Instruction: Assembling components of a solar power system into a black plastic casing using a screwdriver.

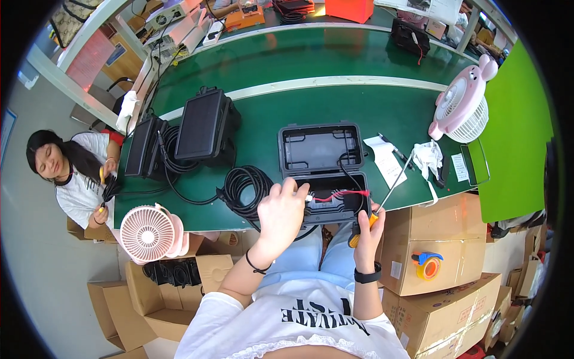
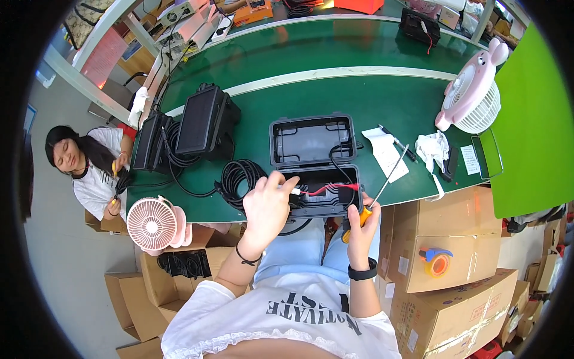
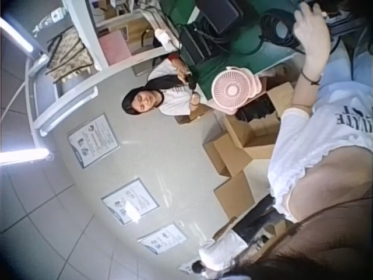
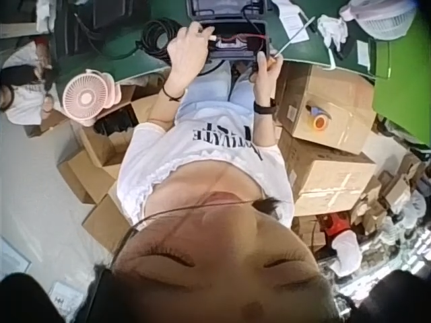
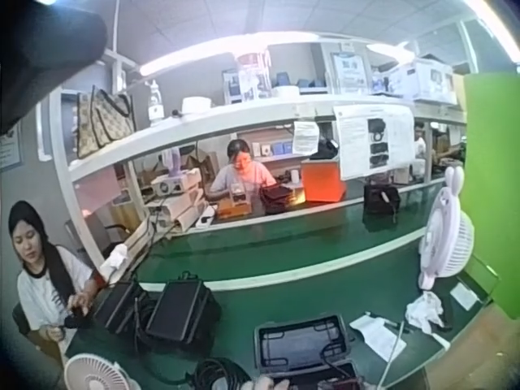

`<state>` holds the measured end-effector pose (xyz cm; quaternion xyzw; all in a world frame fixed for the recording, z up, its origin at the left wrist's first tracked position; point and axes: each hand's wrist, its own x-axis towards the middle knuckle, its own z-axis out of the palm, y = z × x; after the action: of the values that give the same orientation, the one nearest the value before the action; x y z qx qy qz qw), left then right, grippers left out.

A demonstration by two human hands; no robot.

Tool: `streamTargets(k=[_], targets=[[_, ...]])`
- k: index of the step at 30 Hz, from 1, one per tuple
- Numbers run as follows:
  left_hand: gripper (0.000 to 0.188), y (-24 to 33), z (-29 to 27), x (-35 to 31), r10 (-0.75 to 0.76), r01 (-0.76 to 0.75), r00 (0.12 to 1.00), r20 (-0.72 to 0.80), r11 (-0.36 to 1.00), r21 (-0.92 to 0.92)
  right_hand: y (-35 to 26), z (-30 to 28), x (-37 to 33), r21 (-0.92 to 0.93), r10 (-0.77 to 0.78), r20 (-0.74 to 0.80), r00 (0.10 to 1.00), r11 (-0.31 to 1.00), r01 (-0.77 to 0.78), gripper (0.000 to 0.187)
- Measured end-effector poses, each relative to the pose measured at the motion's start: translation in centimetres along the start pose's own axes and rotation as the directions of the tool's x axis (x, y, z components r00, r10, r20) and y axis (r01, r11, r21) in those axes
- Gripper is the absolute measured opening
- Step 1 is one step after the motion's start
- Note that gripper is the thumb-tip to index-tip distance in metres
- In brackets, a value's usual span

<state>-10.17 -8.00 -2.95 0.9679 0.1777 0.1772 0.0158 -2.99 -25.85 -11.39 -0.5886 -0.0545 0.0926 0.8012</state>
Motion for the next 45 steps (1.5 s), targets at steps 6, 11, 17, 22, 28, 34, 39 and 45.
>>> streamTargets(k=[6,11,17,22,28,34,39,45], targets=[[0.041,0.2,-0.7,1.6,0.279,-0.204,0.949,0.147,0.898,-0.390,-0.3,0.2,-0.1,-0.063,-0.015,-0.038,0.999,0.998,0.013,0.028],[0.045,0.0,0.6,2.9,0.282,-0.066,0.912,0.297,0.817,-0.572,-1.0,0.6,-0.5,-0.138,-0.190,-0.075,0.979,0.974,0.178,0.030],[0.062,1.8,0.0,1.4,0.181,-0.158,0.922,0.342,0.983,-0.096,-2.3,-0.4,0.6,-0.110,-0.102,-0.071,0.992,0.989,0.094,0.016],[0.064,0.6,0.5,0.8,0.253,-0.224,0.942,0.220,0.963,-0.147,-3.1,-1.5,3.6,-0.136,-0.164,-0.064,0.984,0.979,0.154,0.014],[0.076,0.5,0.2,-0.4,0.334,-0.273,0.904,0.269,0.932,-0.237,-3.1,-0.2,10.1,-0.437,-0.272,0.155,0.950,0.843,0.313,0.024],[0.067,0.9,-0.3,-0.6,0.296,-0.274,0.926,0.235,0.954,-0.123,-3.1,1.6,13.6,-0.279,-0.152,0.413,0.898,0.918,0.283,0.022],[0.065,0.7,0.1,-0.8,0.291,-0.260,0.903,0.315,0.956,-0.137,-4.5,1.8,13.3,-0.228,-0.001,0.461,0.887,0.966,0.119,0.025],[0.070,0.1,0.3,0.8,0.298,-0.250,0.911,0.286,0.949,-0.192,-6.5,1.5,10.0,-0.057,-0.272,0.384,0.883,0.947,0.316,0.036]])
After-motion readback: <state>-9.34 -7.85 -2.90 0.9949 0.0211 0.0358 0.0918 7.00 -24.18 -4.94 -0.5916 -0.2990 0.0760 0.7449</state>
